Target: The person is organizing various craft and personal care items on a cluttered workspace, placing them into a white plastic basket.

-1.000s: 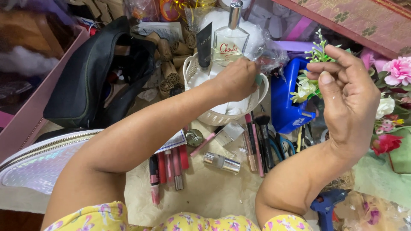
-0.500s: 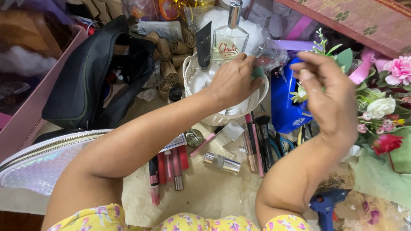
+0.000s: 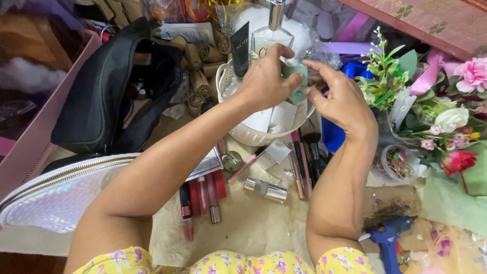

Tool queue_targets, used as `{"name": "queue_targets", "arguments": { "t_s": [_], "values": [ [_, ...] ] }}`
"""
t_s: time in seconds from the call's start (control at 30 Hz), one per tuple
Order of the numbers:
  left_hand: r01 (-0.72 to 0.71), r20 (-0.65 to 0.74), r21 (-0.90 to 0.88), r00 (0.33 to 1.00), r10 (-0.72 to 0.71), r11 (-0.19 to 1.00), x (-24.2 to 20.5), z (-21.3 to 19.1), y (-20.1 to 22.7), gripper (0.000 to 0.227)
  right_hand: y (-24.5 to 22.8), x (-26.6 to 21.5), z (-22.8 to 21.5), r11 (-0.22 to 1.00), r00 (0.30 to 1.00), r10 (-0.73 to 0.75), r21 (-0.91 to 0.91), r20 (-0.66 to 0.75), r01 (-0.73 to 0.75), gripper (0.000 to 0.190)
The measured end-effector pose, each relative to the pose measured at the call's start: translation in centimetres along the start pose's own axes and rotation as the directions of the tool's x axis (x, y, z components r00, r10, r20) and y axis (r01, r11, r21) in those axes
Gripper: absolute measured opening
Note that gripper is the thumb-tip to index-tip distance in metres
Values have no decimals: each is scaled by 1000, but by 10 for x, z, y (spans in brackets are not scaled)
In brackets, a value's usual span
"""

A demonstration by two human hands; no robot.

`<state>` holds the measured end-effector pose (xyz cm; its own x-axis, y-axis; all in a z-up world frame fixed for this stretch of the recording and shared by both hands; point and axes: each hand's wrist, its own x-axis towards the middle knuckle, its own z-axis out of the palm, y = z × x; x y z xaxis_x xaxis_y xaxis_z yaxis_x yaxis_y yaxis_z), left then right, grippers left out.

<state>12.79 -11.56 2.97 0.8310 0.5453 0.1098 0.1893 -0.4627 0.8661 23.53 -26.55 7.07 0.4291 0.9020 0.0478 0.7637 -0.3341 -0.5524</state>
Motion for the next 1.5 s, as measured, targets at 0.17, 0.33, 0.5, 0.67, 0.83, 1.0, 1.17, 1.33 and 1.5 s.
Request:
{"name": "queue_targets", "arguments": {
  "t_s": [0.17, 0.33, 0.5, 0.67, 0.83, 1.0, 1.17, 1.33, 1.5],
  "values": [
    [-12, 98, -184, 995, 31, 983, -5, -2, 3, 60, 1, -2, 4, 996, 995, -94, 0, -45, 95, 63],
    [-124, 84, -193, 986, 143, 973, -5, -3, -2, 68, -4, -2, 4, 994, 994, -108, 20, 15, 107, 60],
    [-177, 53, -281, 979, 199, 943, -14, -2, -9, 72, -4, -5, 2, 986, 986, -167, -29, -31, 166, 51],
    [-269, -9, -213, 962, 274, 939, -36, -14, -8, 74, -14, -7, 6, 981, 984, -172, -99, -50, 167, 58],
    [-375, -42, -76, 927, 373, 924, -88, -57, 2, 60, -16, -10, 10, 977, 972, -161, -165, -170, 132, 44],
    [-388, -17, 133, 919, 394, 912, -114, -81, -11, 49, -30, -4, 28, 948, 987, 82, -295, -140, -120, 42],
    [-385, 42, 224, 922, 386, 895, -108, -83, -26, 52, -24, 4, 40, 862, 977, 62, -482, -204, -155, 45],
    [-303, 229, 377, 946, 229, 875, -99, -84, -33, 65, -24, 5, 40, 818, 977, 67, -549, -202, -170, 50],
    [-297, 359, 365, 919, 161, 882, -96, -83, -35, 66, -24, 11, 50, 830, 990, 6, -552, -144, -85, 42]
  ]
}}
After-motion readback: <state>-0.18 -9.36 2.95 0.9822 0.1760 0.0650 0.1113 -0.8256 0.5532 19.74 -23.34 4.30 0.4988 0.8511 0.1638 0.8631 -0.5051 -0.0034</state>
